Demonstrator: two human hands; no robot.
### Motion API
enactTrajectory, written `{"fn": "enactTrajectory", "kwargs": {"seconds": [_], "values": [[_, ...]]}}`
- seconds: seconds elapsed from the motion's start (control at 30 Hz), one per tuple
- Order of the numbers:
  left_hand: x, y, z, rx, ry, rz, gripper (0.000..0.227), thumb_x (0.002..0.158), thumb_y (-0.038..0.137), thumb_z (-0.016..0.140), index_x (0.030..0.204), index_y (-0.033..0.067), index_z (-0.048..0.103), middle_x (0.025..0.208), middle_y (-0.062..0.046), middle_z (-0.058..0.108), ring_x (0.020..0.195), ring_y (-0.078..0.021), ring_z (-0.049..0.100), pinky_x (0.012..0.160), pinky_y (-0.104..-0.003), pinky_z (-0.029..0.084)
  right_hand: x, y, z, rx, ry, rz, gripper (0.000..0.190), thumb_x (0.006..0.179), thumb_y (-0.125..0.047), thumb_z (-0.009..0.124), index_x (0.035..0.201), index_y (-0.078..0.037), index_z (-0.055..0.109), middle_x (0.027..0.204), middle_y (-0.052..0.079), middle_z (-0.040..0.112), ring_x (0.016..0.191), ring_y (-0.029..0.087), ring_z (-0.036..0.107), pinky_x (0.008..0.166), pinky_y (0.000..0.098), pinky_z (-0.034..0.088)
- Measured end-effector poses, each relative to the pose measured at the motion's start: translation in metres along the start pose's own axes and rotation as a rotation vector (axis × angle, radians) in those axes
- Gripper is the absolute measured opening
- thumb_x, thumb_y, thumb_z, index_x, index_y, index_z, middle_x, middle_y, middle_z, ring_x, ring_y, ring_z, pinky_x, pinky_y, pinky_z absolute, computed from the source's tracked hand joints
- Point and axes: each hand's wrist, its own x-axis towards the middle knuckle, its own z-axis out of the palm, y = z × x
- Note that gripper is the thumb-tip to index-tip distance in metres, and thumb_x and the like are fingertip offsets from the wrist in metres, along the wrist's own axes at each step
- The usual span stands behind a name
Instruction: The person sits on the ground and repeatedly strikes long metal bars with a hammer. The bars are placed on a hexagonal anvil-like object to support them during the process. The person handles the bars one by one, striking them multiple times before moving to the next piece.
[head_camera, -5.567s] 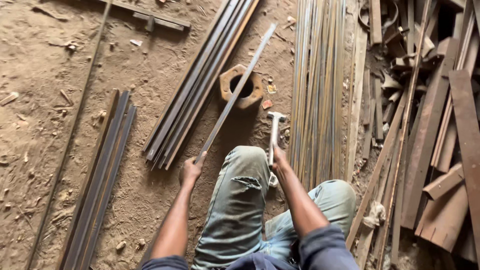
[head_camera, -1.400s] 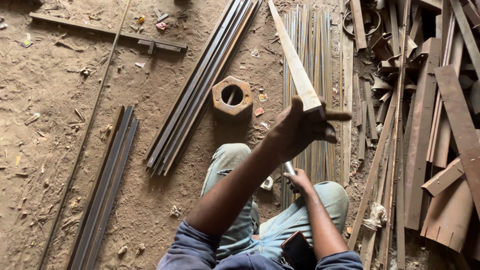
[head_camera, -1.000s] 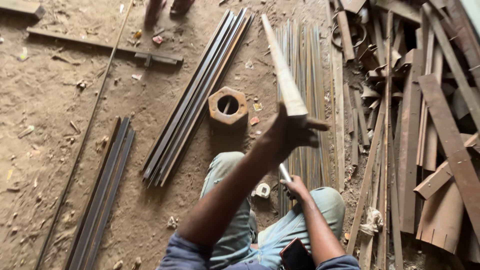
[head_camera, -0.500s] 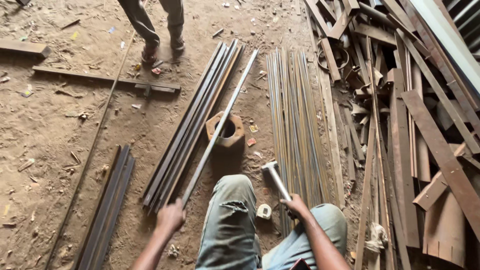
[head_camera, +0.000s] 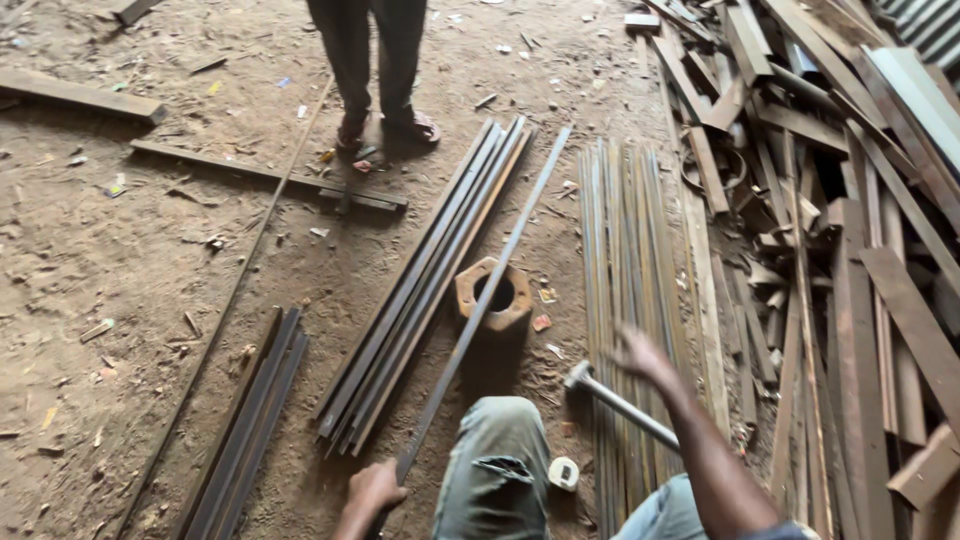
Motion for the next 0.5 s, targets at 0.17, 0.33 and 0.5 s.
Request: {"fn": "enactTrajectory", "kwargs": {"seconds": [0.17, 0.33, 0.5], "values": [[-0.006, 0.001, 0.028, -0.168, 0.067, -0.059, 0.051, 0.085, 0.045, 0.076, 0.125, 0.0191, 0.060, 0.119, -0.010, 0.071, 0.113, -0.0318, 0.068, 0.096, -0.047, 0.055, 0.147, -0.143, -0.105, 0.455, 0.250, -0.683, 0.082, 0.097, -0.026, 0.075, 0.164, -0.008, 0.033, 0.092, 0.017, 0.074, 0.097, 0.027, 0.072, 0.107, 0.0404, 0.054], [-0.014, 0.002, 0.051, -0.306, 0.142, -0.099, 0.053, 0.089, 0.048, 0.073, 0.129, 0.0198, 0.054, 0.115, -0.009, 0.072, 0.111, -0.0310, 0.069, 0.095, -0.048, 0.055, 0.191, -0.352, -0.286, 0.735, 0.432, -0.779, 0.069, 0.097, -0.012, 0.069, 0.155, -0.002, 0.032, 0.158, 0.018, 0.046, 0.094, 0.025, 0.073, 0.060, 0.0429, 0.054], [-0.010, 0.007, 0.056, -0.396, 0.015, -0.175, 0.044, 0.096, 0.047, 0.067, 0.127, 0.0203, 0.050, 0.107, -0.003, 0.072, 0.101, -0.0227, 0.074, 0.092, -0.043, 0.058, 0.182, -0.451, -0.339, 0.681, 0.479, -0.645, 0.052, 0.102, -0.014, 0.067, 0.146, -0.001, 0.041, 0.140, 0.013, 0.050, 0.088, 0.020, 0.069, 0.060, 0.0385, 0.053]]}}
